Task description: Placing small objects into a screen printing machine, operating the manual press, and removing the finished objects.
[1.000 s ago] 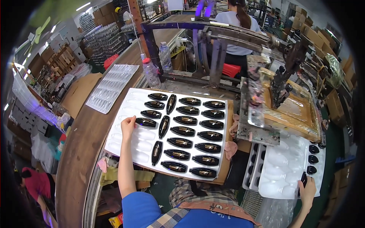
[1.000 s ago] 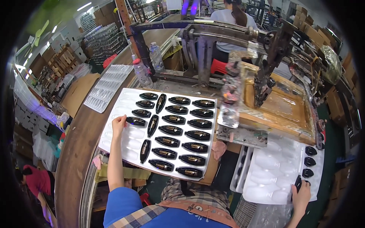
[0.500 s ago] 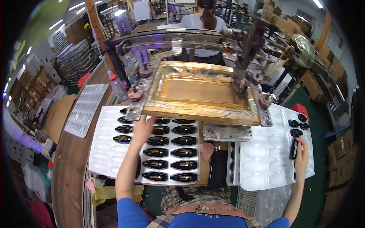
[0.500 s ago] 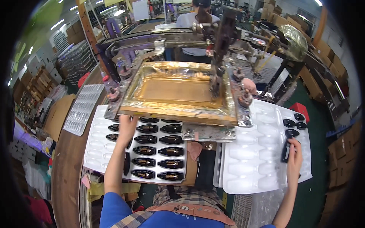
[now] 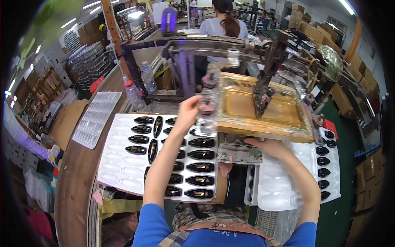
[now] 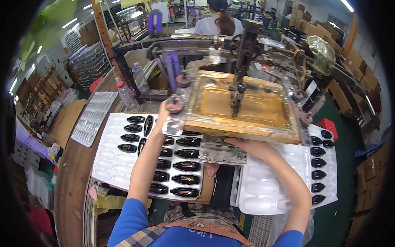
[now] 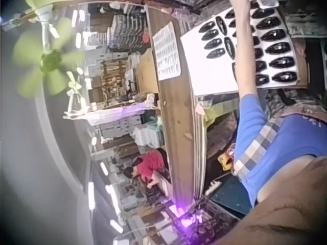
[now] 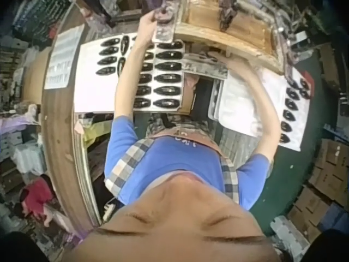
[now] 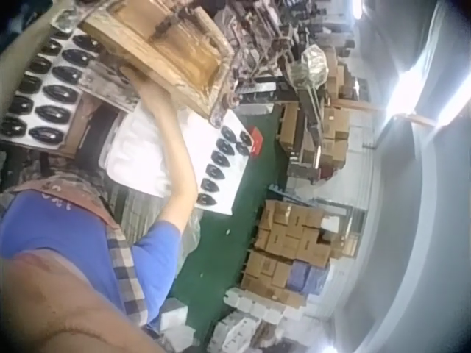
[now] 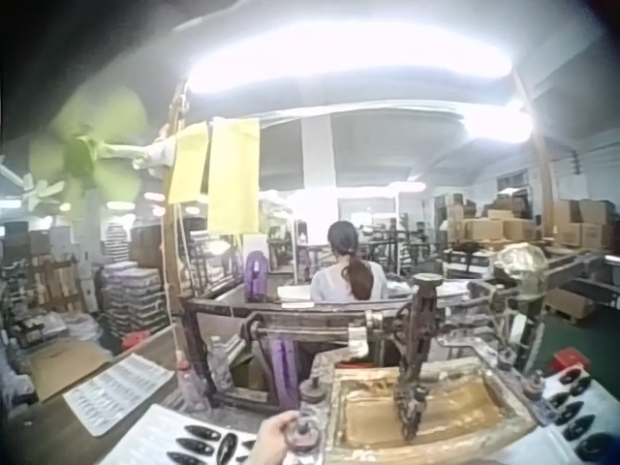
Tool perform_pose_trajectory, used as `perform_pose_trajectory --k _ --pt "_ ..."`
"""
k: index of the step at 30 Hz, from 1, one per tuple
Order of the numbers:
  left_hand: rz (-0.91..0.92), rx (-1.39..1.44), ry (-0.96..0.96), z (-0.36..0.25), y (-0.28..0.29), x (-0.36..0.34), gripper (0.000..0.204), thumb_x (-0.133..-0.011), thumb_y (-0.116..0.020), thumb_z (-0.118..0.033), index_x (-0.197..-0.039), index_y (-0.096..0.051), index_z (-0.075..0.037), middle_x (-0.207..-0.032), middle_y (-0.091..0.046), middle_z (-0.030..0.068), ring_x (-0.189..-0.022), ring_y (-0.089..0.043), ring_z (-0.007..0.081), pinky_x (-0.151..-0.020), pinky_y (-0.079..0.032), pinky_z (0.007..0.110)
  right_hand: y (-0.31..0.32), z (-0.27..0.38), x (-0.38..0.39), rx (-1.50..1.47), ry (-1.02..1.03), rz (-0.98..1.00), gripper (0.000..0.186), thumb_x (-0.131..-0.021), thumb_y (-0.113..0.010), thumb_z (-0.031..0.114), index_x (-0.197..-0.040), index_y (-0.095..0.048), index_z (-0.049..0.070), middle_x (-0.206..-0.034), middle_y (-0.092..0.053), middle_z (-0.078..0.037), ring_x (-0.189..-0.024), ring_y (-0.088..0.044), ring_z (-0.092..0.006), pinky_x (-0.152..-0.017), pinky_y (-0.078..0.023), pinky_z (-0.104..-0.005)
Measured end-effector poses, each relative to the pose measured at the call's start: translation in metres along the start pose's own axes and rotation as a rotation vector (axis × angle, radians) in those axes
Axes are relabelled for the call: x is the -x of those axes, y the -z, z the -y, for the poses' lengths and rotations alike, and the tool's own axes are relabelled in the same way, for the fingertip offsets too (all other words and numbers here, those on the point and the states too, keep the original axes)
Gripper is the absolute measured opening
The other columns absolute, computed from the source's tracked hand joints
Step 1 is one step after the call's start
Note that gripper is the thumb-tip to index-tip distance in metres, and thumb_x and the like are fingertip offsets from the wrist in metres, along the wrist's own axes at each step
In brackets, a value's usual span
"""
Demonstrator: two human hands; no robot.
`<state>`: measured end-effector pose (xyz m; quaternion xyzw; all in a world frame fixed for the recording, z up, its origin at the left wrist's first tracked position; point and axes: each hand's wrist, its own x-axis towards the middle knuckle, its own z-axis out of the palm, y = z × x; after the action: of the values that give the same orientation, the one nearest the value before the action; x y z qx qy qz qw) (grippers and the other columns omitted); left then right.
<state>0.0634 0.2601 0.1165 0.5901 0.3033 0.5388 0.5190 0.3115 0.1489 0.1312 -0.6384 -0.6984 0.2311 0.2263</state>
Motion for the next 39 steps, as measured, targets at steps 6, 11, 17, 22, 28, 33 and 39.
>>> perform_pose_trajectory --k 6,11,17,22,28,33,39 --pt "-0.296 -0.3 0.048 0.019 0.132 0.081 0.015 -0.084 -0.057 -0.012 -0.091 -0.061 0.001 -0.08 -0.059 0.0001 -0.07 -0.052 0.0057 -0.063 -0.042 0.018 -0.002 0.002 0.006 -0.003 0.011 0.094 0.061 -0.073 -0.066 0.041 -0.115 -0.047 0.0 -0.111 -0.052 -0.018 -0.105 -0.048 -0.0304 -0.089 -0.037 -0.0349" --pt "-0.597 -0.349 0.17 0.027 0.232 0.165 0.019 -0.084 -0.058 -0.015 -0.087 -0.061 0.003 -0.075 -0.06 0.0038 -0.063 -0.054 0.008 -0.058 -0.046 0.02 0.021 -0.039 0.06 0.177 -0.043 -0.159 0.05 -0.078 -0.061 0.024 -0.117 -0.045 -0.002 -0.12 -0.047 -0.017 -0.106 -0.048 -0.0283 -0.089 -0.037 -0.0326" --pt "-0.697 -0.391 0.282 0.05 0.269 0.193 0.022 -0.083 -0.059 -0.019 -0.085 -0.061 0.003 -0.068 -0.058 0.0026 -0.058 -0.053 0.0074 -0.054 -0.045 0.02 0.059 -0.057 0.14 0.158 -0.017 -0.472 0.044 -0.082 -0.051 0.007 -0.124 -0.04 0.0 -0.126 -0.041 -0.015 -0.106 -0.047 -0.024 -0.089 -0.036 -0.0334" --pt "-0.702 -0.485 0.324 0.08 0.29 0.195 0.022 -0.082 -0.06 -0.018 -0.082 -0.061 0.004 -0.066 -0.058 0.0028 -0.056 -0.052 0.0074 -0.052 -0.043 0.02 0.079 -0.075 0.189 0.213 -0.288 -0.522 0.043 -0.085 -0.048 0.01 -0.127 -0.038 0.005 -0.134 -0.033 -0.014 -0.111 -0.044 -0.0244 -0.09 -0.036 -0.0331" --pt "-0.719 -0.88 0.276 0.087 0.288 0.196 0.017 -0.076 -0.062 -0.015 -0.079 -0.062 0.003 -0.065 -0.06 0.0101 -0.059 -0.056 0.018 -0.056 -0.044 0.028 0.099 -0.144 0.272 0.675 -0.751 -0.401 0.048 -0.082 -0.057 0.027 -0.119 -0.044 0.0 -0.121 -0.046 -0.022 -0.107 -0.047 -0.0336 -0.086 -0.039 -0.037" --pt "-0.86 -1.056 0.069 0.077 0.274 0.19 0.013 -0.078 -0.058 -0.011 -0.083 -0.061 0.001 -0.077 -0.06 0.0121 -0.068 -0.056 0.0215 -0.066 -0.044 0.03 0.099 -0.149 0.292 0.599 -0.914 -0.354 0.059 -0.075 -0.061 0.037 -0.115 -0.046 -0.002 -0.107 -0.054 -0.022 -0.1 -0.052 -0.0346 -0.084 -0.04 -0.038" --pt "-0.497 -0.772 -0.015 0.043 0.156 0.113 0.013 -0.083 -0.055 -0.01 -0.088 -0.061 0.001 -0.076 -0.06 0.0072 -0.069 -0.054 0.0114 -0.064 -0.043 0.024 0.097 -0.145 0.306 0.396 -0.853 -0.328 0.068 -0.065 -0.068 0.038 -0.113 -0.048 -0.006 -0.109 -0.053 -0.024 -0.098 -0.053 -0.0349 -0.084 -0.041 -0.0375"
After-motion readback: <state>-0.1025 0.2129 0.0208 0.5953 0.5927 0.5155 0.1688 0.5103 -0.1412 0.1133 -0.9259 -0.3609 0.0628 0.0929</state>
